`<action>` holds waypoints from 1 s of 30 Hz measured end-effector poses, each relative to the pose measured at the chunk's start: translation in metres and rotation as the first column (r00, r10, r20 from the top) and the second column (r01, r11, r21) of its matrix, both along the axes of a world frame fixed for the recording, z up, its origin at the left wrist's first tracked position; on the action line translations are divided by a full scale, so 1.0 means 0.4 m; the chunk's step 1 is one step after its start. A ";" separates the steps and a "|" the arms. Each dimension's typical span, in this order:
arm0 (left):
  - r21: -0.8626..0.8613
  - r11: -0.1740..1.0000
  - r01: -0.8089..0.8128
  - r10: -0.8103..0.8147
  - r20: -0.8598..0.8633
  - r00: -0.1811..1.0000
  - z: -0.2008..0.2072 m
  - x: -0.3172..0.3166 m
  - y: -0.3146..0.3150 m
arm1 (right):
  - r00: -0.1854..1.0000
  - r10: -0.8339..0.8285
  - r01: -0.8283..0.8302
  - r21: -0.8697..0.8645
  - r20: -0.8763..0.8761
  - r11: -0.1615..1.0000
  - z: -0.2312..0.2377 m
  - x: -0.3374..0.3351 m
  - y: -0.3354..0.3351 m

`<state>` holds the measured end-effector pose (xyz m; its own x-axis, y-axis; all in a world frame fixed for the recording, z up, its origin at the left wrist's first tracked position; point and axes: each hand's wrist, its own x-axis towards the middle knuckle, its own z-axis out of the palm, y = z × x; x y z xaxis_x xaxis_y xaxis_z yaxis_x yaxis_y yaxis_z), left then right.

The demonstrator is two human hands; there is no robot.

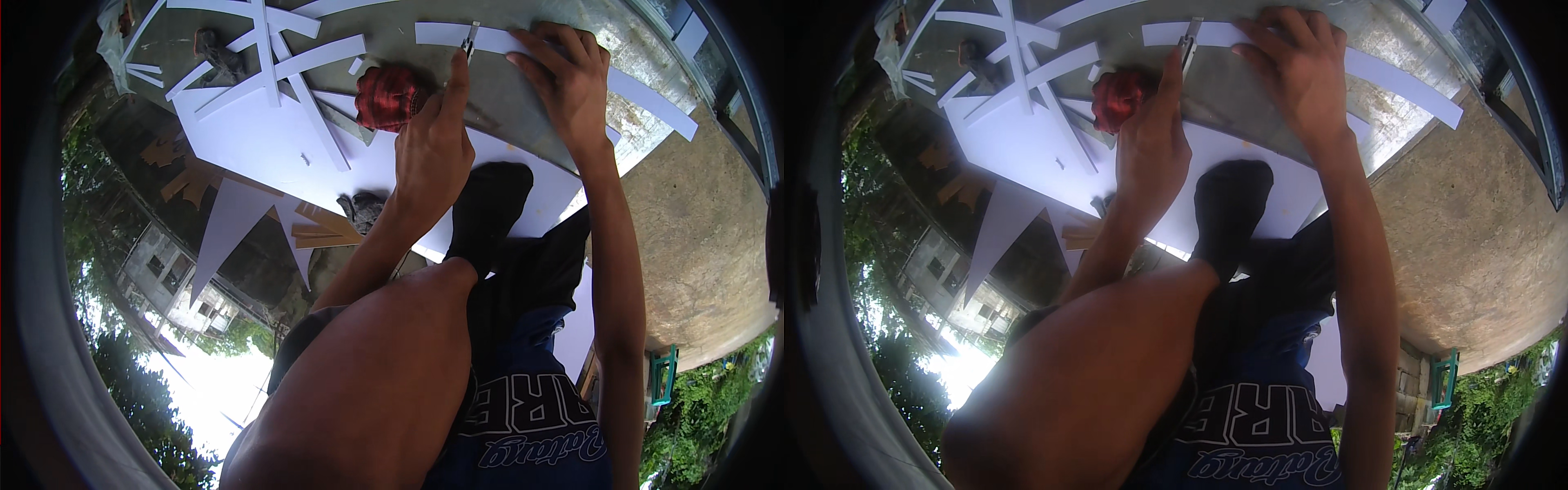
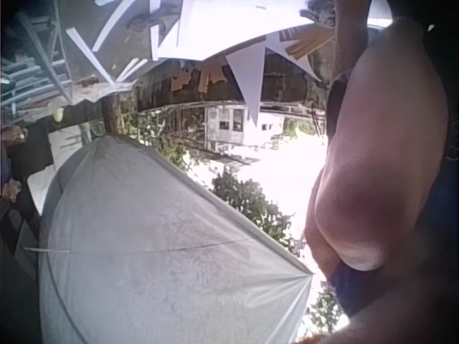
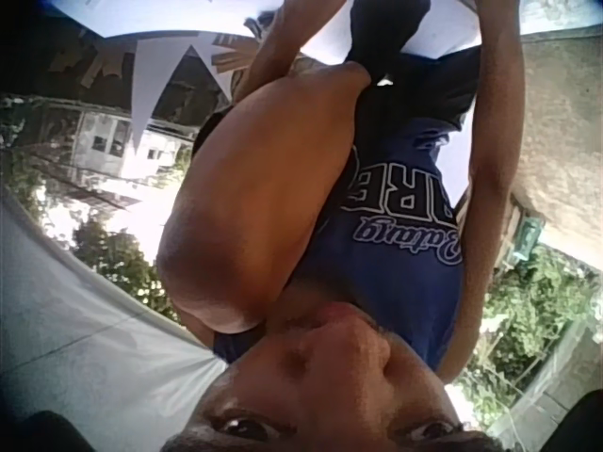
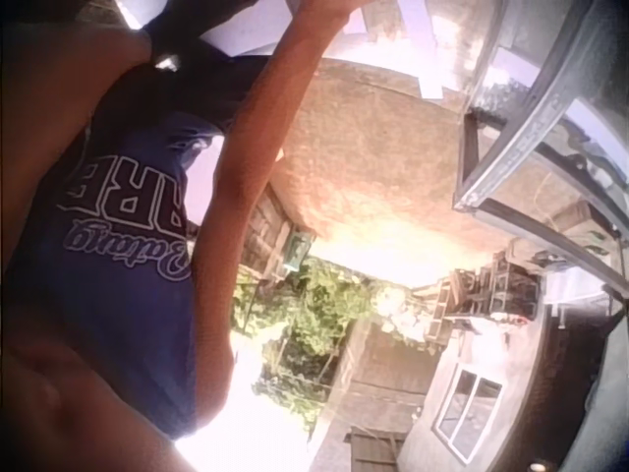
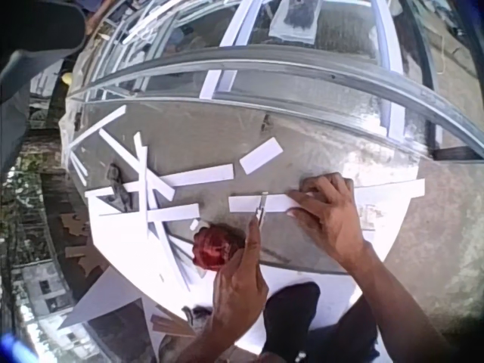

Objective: Cut white plastic strips into smaller pieces using a utility knife.

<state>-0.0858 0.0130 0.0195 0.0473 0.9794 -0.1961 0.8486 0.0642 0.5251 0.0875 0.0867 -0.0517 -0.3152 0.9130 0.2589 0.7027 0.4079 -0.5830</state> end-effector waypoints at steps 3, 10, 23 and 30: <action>0.020 0.999 0.045 -0.044 -0.028 0.999 0.003 -0.003 0.002 | 1.000 -0.015 0.015 -0.033 0.000 0.999 0.003 -0.001 -0.002; 0.003 0.998 0.069 -0.068 -0.113 0.991 0.008 -0.005 0.006 | 1.000 -0.025 0.025 -0.006 -0.001 1.000 -0.002 -0.009 0.001; -0.023 0.996 0.092 -0.094 -0.149 0.984 0.023 0.000 0.016 | 0.999 -0.037 0.034 -0.115 -0.025 0.993 0.046 -0.015 0.002; -0.026 0.995 0.091 -0.094 -0.130 0.987 0.019 0.002 0.016 | 1.000 -0.029 0.029 -0.102 0.008 0.994 0.042 -0.010 0.002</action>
